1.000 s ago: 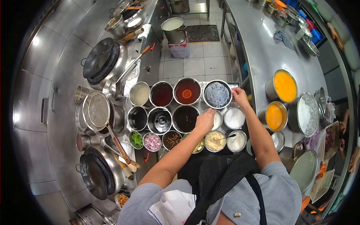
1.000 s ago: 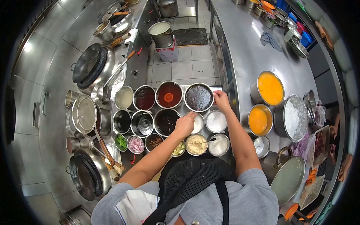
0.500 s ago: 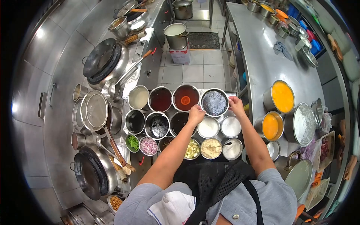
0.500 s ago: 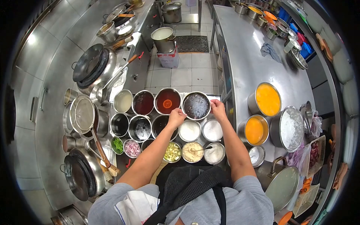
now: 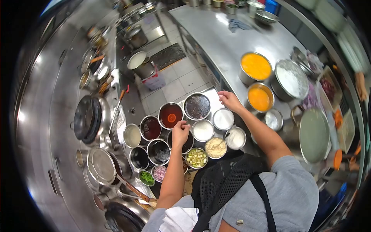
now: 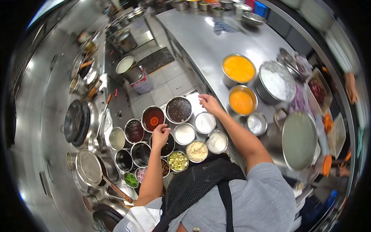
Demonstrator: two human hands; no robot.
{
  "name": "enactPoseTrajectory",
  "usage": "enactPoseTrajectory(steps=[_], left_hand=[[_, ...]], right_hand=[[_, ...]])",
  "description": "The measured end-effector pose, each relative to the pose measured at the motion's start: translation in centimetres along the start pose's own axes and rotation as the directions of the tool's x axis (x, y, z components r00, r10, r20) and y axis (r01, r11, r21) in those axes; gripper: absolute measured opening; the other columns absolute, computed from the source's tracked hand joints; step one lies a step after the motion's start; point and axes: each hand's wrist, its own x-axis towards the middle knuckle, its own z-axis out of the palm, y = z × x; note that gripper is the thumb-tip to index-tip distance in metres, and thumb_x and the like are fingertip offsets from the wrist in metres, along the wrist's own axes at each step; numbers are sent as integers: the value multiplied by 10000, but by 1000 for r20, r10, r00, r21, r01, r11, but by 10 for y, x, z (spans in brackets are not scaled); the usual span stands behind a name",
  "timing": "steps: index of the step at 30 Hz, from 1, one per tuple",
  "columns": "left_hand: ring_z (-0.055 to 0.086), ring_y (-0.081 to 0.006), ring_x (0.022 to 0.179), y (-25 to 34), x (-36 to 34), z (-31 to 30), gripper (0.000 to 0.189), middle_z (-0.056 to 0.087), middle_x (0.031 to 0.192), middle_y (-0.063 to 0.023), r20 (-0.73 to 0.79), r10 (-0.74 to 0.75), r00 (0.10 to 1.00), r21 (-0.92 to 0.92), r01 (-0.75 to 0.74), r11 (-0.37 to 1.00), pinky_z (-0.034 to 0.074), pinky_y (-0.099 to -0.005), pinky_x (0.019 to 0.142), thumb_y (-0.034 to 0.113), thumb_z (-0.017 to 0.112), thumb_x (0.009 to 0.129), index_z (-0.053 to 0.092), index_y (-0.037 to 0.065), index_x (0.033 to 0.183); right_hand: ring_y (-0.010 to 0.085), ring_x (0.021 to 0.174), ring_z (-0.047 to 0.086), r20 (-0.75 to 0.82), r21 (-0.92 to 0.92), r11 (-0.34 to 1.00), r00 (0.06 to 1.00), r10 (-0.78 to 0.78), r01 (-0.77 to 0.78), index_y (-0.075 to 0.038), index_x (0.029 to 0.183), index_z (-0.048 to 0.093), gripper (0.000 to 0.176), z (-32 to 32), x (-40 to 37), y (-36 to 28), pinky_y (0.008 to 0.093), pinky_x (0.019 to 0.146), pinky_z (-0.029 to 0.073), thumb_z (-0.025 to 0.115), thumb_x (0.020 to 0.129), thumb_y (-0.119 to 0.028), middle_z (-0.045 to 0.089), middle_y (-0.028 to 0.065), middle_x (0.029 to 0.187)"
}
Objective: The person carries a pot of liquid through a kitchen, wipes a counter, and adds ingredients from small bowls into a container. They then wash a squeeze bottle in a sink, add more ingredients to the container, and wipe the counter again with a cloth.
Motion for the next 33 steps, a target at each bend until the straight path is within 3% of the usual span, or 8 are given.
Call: enactPoseTrajectory(steps=[7, 9, 14, 19, 22, 27, 31, 33], left_hand=[[582, -80, 723, 24, -35, -21, 265, 682, 970, -65, 19, 267, 963, -199, -258, 945, 483, -232, 658, 110, 721, 901, 661, -14, 1127], [621, -134, 878, 44, -43, -19, 203, 678, 985, -65, 31, 322, 946, -221, -308, 925, 498, -270, 751, 98, 692, 915, 650, -5, 1085], [559, -101, 733, 86, -71, 3, 220, 635, 909, -33, 72, 427, 902, -332, -382, 863, 458, -239, 648, 109, 709, 911, 627, 15, 1093], [557, -109, 676, 124, -117, 48, 213, 609, 806, -40, 139, 570, 810, -383, -487, 785, 432, -246, 574, 115, 707, 918, 630, 26, 1096], [538, -90, 670, 145, -158, 76, 173, 603, 773, -13, 349, 576, 739, -382, -449, 808, 423, -246, 570, 99, 711, 907, 656, 50, 1064], [581, -94, 715, 169, -234, 144, 193, 660, 857, -26, 530, 647, 548, -477, -438, 762, 479, -248, 610, 102, 745, 886, 678, 32, 1053], [614, -99, 758, 198, -292, 213, 223, 700, 952, -70, 586, 662, 468, -451, -490, 746, 510, -252, 650, 93, 734, 889, 673, -3, 1081], [652, -187, 757, 210, -317, 261, 265, 694, 998, -118, 636, 649, 417, -486, -437, 757, 546, -305, 671, 77, 736, 861, 671, 5, 1107]], right_hand=[[101, 712, 636, -139, 178, 981, 985, 102, -77, -5, 1115, 681, 250, -1, -197, 5, 279, 658, 529, 559, 975, -171, 688, 50, 810], [110, 697, 641, -158, 139, 980, 973, 168, -146, -16, 1076, 696, 232, 15, -267, 20, 294, 651, 530, 566, 956, -167, 698, 53, 797], [158, 709, 671, -226, -122, 927, 919, 323, -356, -27, 1110, 694, 263, 29, -430, 33, 317, 690, 539, 577, 959, -207, 711, 54, 826], [154, 709, 682, -505, -65, 875, 772, 386, -479, -1, 1110, 690, 259, -4, -539, 54, 312, 702, 555, 587, 956, -182, 718, 71, 834], [136, 696, 667, -679, 107, 800, 545, 493, -590, 11, 1117, 687, 252, -54, -598, 82, 299, 678, 561, 582, 961, -156, 710, 88, 827], [136, 632, 640, -897, 205, 871, 271, 350, -447, 32, 1057, 683, 211, -146, -664, 93, 298, 596, 529, 577, 962, -124, 688, 89, 761], [137, 667, 642, -924, 166, 933, 280, 261, -320, 27, 1092, 677, 216, -215, -682, 108, 291, 639, 528, 571, 986, -129, 687, 88, 787], [146, 665, 626, -927, 110, 938, 308, 216, -328, 8, 1157, 658, 249, -243, -683, 106, 297, 674, 525, 545, 941, -39, 671, 68, 776]])
